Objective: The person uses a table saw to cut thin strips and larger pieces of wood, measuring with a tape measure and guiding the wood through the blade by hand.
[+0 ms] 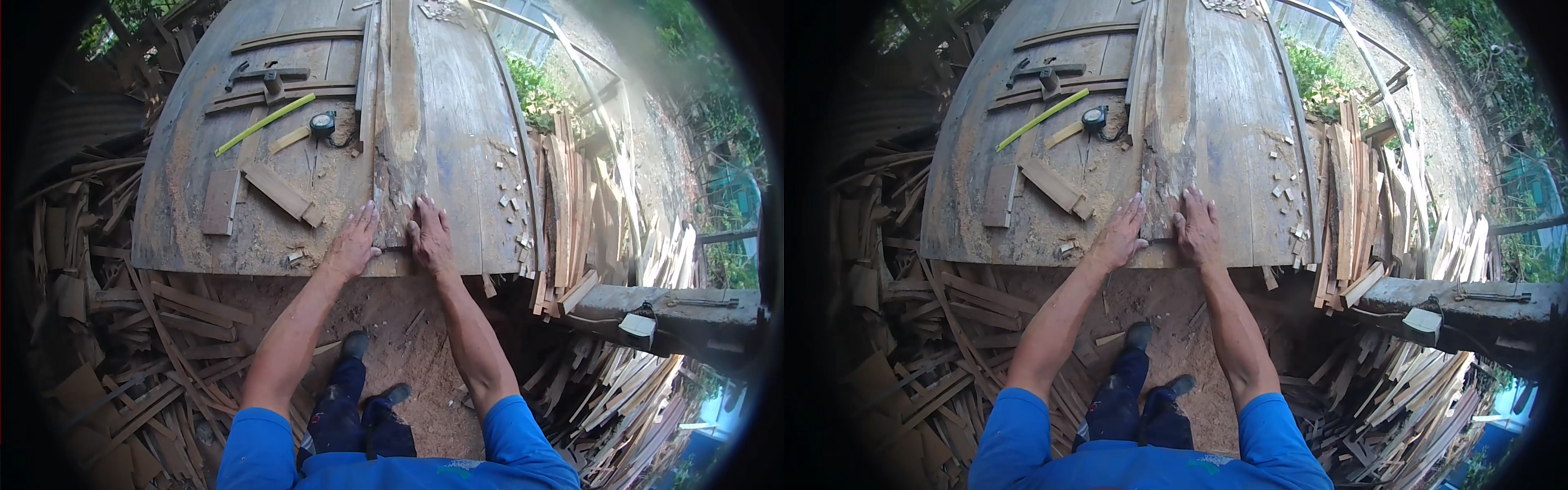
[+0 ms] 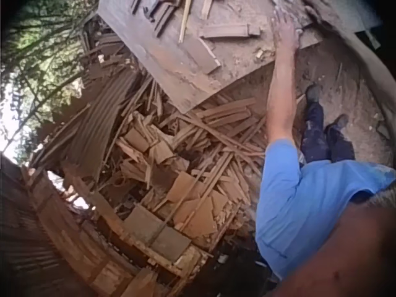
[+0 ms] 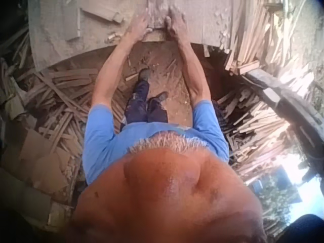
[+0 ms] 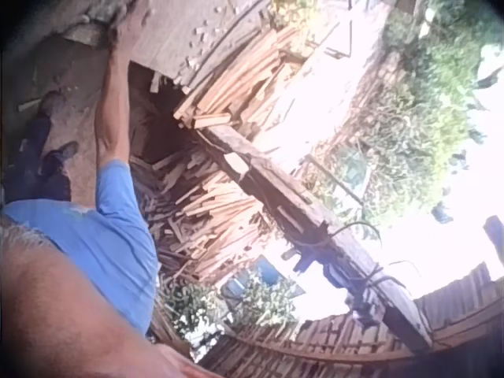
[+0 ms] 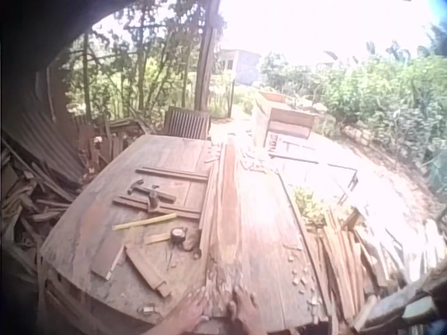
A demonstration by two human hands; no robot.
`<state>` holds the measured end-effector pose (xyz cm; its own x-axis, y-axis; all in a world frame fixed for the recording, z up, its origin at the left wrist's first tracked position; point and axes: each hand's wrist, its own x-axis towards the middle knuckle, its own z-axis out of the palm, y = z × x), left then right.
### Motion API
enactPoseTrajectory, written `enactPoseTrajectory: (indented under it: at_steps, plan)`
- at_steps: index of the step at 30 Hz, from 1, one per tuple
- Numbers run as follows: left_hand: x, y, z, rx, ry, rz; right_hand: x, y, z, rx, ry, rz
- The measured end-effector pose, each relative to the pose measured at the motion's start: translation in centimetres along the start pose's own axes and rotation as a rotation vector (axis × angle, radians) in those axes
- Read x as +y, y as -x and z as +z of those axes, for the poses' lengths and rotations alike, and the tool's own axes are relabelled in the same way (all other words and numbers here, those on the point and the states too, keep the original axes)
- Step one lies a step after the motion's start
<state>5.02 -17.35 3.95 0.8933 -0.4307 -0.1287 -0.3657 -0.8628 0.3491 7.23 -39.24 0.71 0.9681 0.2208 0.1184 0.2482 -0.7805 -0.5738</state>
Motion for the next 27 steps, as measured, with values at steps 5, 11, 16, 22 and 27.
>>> enactPoseTrajectory:
  at_steps: [5,11,16,22,27]
  plan:
    - [0.0,-0.2,-0.8,-0.017,-0.008,-0.013,-1.6,-1.6,0.8,0.036,0.226,0.057]
    - [-0.3,-0.8,-1.5,-0.108,-0.035,-0.033,-1.2,-2.5,1.5,0.064,0.259,0.082]
    - [-1.0,-1.7,-1.4,-0.099,-0.073,-0.064,-1.1,-3.0,1.7,0.049,0.269,0.078]
    - [-0.9,-1.8,-1.9,-0.088,-0.031,-0.040,-1.0,-3.5,1.6,0.070,0.287,0.080]
    - [-1.3,-2.0,-2.0,-0.061,-0.024,-0.034,-1.2,-4.0,1.3,0.070,0.263,0.085]
